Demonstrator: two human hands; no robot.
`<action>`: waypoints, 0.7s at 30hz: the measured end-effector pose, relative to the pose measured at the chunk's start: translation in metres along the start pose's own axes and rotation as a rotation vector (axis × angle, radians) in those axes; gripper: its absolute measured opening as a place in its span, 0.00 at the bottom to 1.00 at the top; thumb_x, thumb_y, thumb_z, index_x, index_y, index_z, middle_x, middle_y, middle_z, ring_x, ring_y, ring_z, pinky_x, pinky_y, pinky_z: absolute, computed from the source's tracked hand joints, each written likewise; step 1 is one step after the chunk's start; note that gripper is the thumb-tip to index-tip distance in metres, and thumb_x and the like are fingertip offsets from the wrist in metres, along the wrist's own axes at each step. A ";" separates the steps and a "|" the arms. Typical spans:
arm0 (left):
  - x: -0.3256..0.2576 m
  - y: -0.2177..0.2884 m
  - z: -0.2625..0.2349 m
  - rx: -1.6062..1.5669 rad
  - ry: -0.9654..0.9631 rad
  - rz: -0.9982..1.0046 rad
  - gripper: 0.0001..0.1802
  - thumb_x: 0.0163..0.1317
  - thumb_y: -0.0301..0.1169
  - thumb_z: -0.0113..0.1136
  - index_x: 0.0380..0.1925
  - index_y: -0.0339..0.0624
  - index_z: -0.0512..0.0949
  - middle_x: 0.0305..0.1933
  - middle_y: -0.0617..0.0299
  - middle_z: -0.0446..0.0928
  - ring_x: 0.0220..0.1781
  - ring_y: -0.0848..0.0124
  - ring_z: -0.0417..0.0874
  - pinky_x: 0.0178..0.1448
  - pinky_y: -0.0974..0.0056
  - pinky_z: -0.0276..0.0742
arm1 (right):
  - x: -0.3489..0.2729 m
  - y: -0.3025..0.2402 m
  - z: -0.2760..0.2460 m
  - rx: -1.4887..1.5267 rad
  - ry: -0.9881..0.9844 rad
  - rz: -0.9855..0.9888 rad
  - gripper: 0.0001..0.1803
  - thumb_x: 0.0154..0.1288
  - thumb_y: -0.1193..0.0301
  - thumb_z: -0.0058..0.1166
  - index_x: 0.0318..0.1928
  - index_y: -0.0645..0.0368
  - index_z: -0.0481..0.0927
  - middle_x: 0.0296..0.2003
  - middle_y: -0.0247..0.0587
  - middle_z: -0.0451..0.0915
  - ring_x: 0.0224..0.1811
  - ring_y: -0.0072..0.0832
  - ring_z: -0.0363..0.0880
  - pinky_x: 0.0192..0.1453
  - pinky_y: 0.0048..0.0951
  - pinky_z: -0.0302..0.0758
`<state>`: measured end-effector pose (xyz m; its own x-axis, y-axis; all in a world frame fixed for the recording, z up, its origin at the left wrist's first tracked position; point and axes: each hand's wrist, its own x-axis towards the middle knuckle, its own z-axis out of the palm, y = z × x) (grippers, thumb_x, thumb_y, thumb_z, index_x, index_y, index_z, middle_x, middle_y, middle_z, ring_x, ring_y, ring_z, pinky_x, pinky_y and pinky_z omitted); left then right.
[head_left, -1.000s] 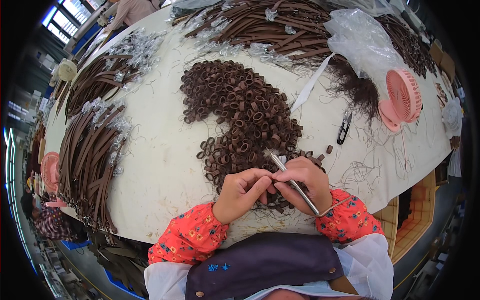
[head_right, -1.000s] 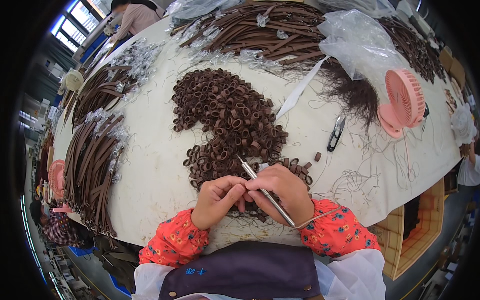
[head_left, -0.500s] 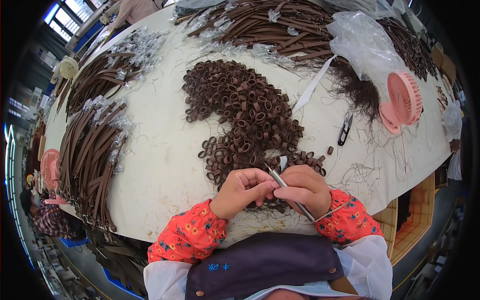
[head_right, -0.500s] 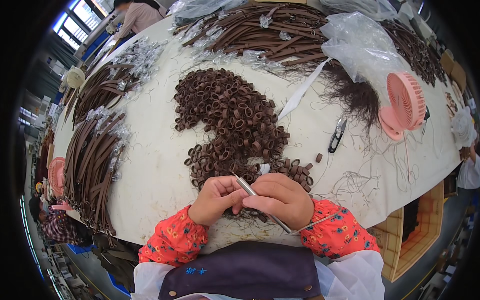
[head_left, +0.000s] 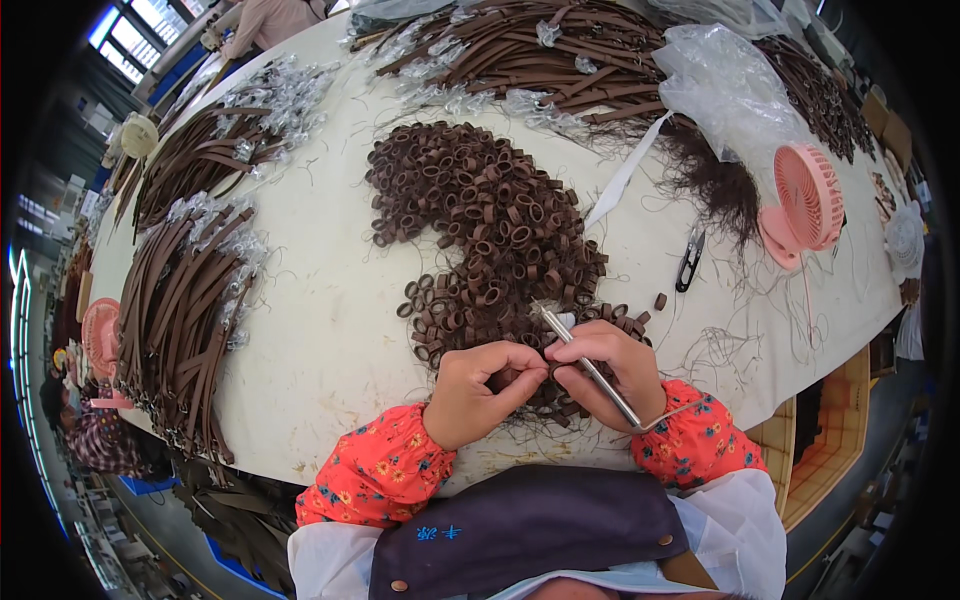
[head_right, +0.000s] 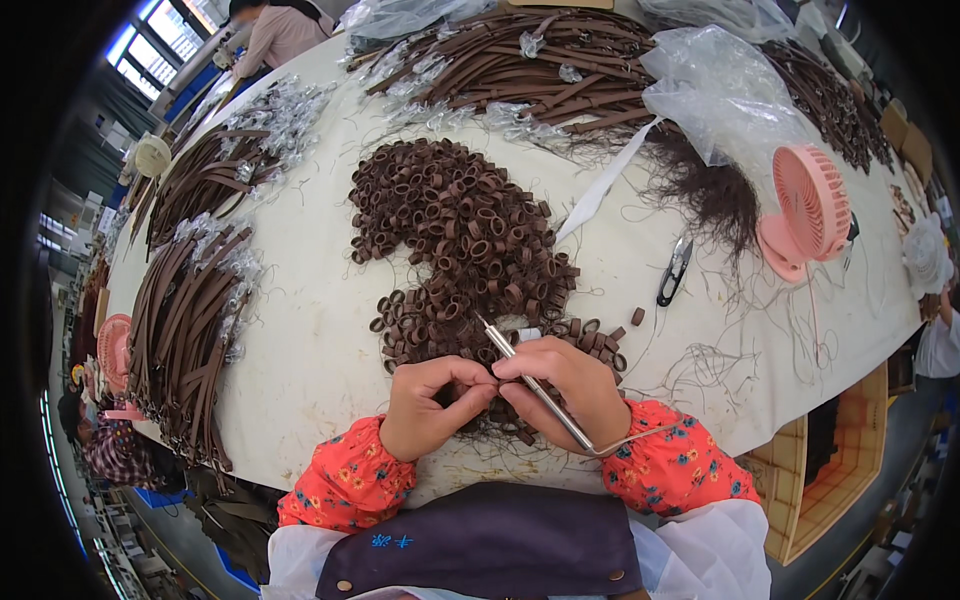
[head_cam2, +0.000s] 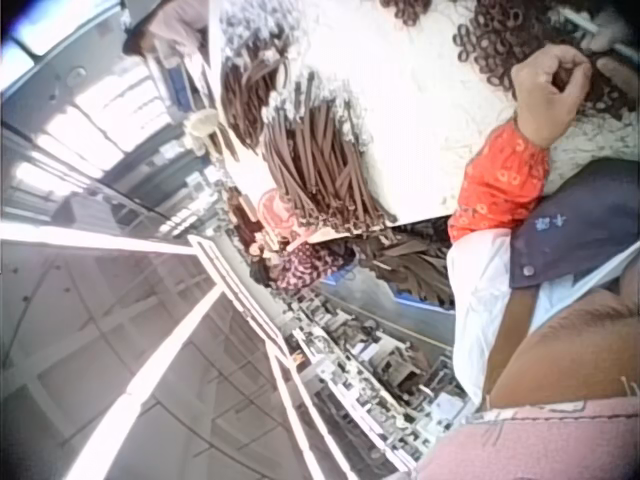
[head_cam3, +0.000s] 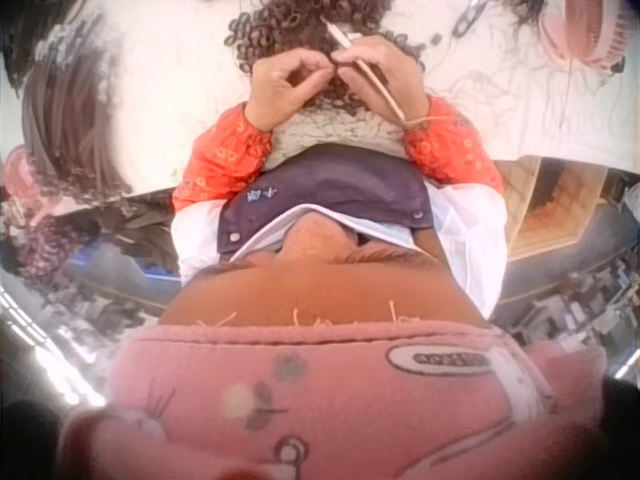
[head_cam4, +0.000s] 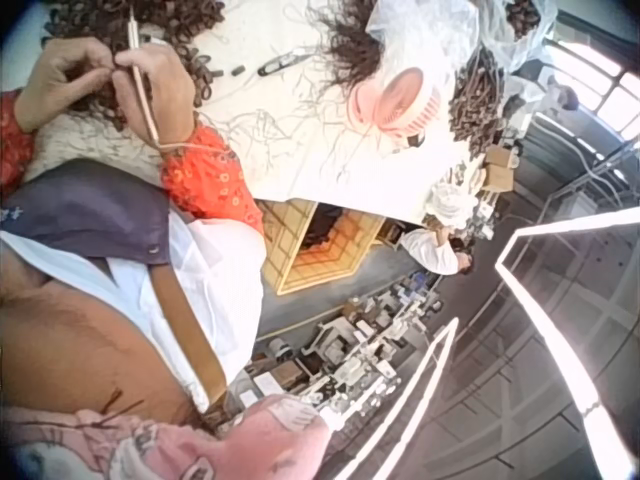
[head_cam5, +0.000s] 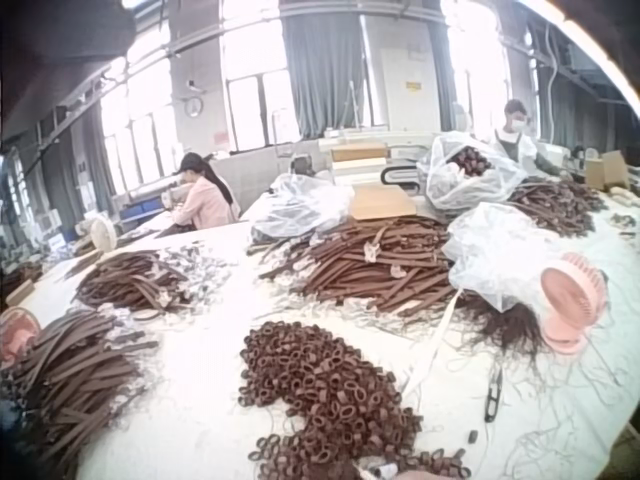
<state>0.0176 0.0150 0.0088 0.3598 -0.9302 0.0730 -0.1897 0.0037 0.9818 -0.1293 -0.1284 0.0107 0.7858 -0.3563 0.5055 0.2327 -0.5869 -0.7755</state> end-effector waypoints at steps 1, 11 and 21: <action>0.000 0.000 0.000 0.059 0.023 0.049 0.03 0.61 0.22 0.63 0.35 0.35 0.81 0.30 0.65 0.80 0.25 0.83 0.73 0.29 0.77 0.68 | 0.000 0.000 0.000 0.015 -0.003 0.015 0.20 0.52 0.82 0.65 0.46 0.55 0.78 0.37 0.43 0.80 0.36 0.36 0.82 0.40 0.28 0.79; 0.002 -0.010 0.005 -0.477 -0.071 -0.102 0.04 0.70 0.23 0.50 0.43 0.35 0.70 0.47 0.53 0.78 0.29 0.77 0.78 0.35 0.72 0.76 | -0.002 0.003 0.004 -0.059 0.070 -0.095 0.19 0.50 0.81 0.66 0.44 0.54 0.79 0.35 0.40 0.80 0.36 0.37 0.80 0.39 0.31 0.78; -0.001 -0.015 0.014 -0.467 -0.031 -0.063 0.04 0.72 0.23 0.46 0.44 0.35 0.67 0.42 0.56 0.80 0.33 0.78 0.79 0.39 0.72 0.76 | 0.001 0.002 0.002 -0.156 0.026 -0.181 0.17 0.51 0.79 0.66 0.43 0.54 0.79 0.35 0.39 0.79 0.38 0.39 0.78 0.43 0.35 0.76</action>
<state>0.0075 0.0110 -0.0088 0.3288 -0.9443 0.0127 0.2650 0.1052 0.9585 -0.1265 -0.1282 0.0093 0.7236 -0.2530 0.6422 0.2752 -0.7475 -0.6046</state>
